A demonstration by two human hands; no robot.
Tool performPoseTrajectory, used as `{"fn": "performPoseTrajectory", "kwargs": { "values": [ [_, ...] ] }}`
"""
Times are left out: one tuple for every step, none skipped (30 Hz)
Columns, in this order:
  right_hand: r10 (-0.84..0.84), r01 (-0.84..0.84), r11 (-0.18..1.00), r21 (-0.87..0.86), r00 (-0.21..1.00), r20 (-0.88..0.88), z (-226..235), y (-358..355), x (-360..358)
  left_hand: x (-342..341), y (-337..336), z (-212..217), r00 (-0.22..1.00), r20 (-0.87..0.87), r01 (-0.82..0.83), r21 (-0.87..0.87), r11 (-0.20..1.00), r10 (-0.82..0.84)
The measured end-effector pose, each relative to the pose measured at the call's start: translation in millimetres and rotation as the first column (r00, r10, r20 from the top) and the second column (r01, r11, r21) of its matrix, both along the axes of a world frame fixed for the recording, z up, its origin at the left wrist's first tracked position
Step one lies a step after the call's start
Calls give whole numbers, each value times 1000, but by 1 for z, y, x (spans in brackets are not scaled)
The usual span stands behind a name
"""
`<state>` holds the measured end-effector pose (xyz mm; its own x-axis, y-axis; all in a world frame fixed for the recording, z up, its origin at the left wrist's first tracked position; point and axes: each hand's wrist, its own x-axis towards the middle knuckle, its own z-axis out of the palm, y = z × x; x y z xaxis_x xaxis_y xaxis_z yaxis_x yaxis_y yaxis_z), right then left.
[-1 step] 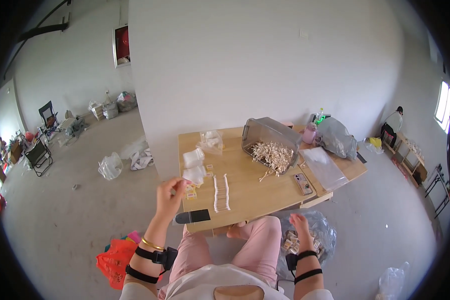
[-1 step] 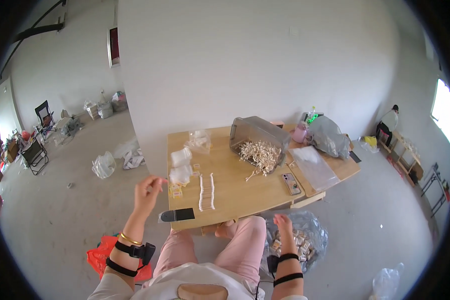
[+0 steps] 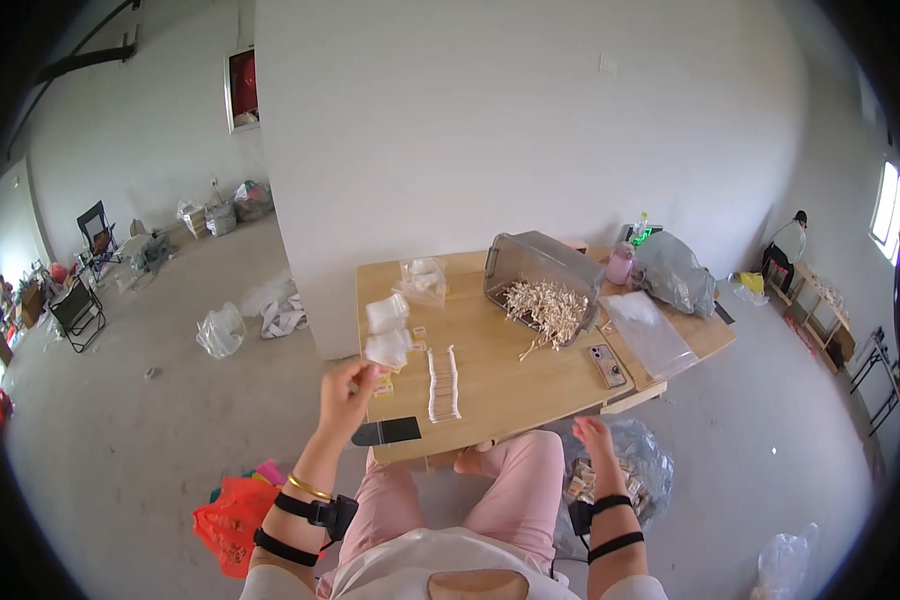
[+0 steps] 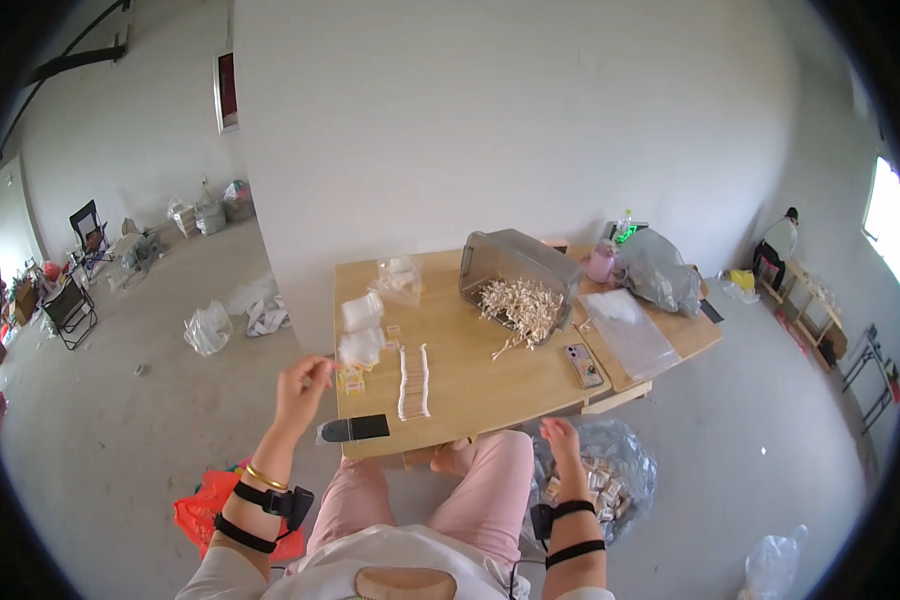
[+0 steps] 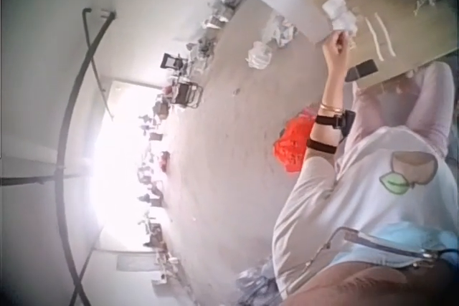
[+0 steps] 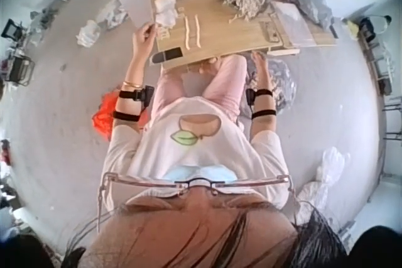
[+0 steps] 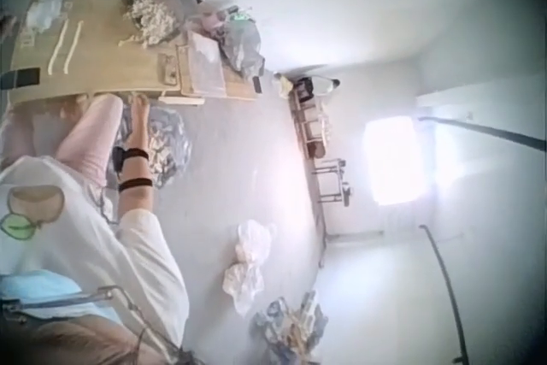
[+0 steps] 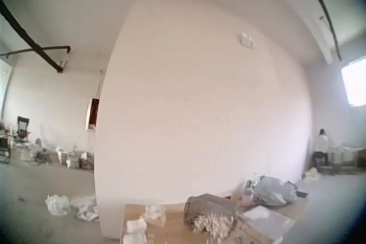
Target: Sorting and arranging cotton swabs on a table in a workshop.
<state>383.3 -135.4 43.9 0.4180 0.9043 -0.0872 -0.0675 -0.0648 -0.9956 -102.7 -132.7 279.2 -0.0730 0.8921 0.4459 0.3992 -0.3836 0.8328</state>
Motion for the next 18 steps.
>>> {"fn": "performPoseTrajectory", "kwargs": {
  "values": [
    [30, -30, 999, -13, 1000, -6, 19, 13, -20, 1, 7, -20, 999, -30, 42, -59, 997, -44],
    [94, -95, 995, 23, 995, 26, 26, 25, -28, 8, 17, -39, 993, -54, 99, -116, 988, -105],
    [165, -168, 984, 52, 985, 58, 28, 35, -39, 13, 25, -59, 992, -54, 105, -130, 986, -113],
    [172, -177, 981, 78, 983, 57, 32, 44, -58, 16, 30, -80, 990, -54, 119, -172, 978, -130],
    [180, -185, 977, 106, 982, 54, 34, 53, -80, 19, 35, -99, 988, -55, 133, -210, 969, -147],
    [226, -234, 970, 65, 968, 105, 35, 61, -95, 22, 38, -116, 988, -59, 127, -223, 966, -144],
    [269, -276, 961, 23, 950, 156, 34, 68, -108, 28, 42, -132, 980, -97, 141, -273, 952, -173],
    [271, -276, 961, 11, 951, 149, 28, 73, -122, 34, 44, -146, 970, -132, 153, -326, 933, -205],
    [304, -309, 951, 8, 942, 140, 22, 78, -135, 40, 48, -160, 969, -132, 152, -339, 928, -208],
    [337, -340, 940, 3, 932, 130, 15, 82, -147, 47, 50, -173, 935, -268, 126, -358, 925, -231],
    [337, -339, 941, -12, 933, 123, 8, 83, -157, 56, 50, -183, 881, -397, 101, -373, 922, -257],
    [352, -357, 934, -25, 902, 249, 2, 83, -166, 65, 47, -194, 880, -394, 103, -388, 916, -266],
    [361, -373, 927, -41, 856, 371, -6, 84, -173, 76, 46, -204, 820, -490, 95, -391, 915, -294],
    [361, -367, 929, -55, 858, 365, -16, 83, -177, 86, 45, -212, 750, -579, 90, -392, 915, -322],
    [330, -360, 931, -53, 774, 541, -27, 82, -180, 95, 46, -220, 747, -573, 97, -406, 909, -336],
    [295, -362, 931, -52, 657, 694, -32, 82, -185, 101, 46, -226, 655, -683, 92, -353, 931, -323],
    [304, -360, 931, -66, 659, 688, -36, 82, -187, 106, 49, -231, 552, -778, 97, -297, 950, -300],
    [307, -348, 930, -117, 563, 767, -41, 79, -189, 108, 53, -236, 513, -785, 95, -351, 932, -348]
  ]
}}
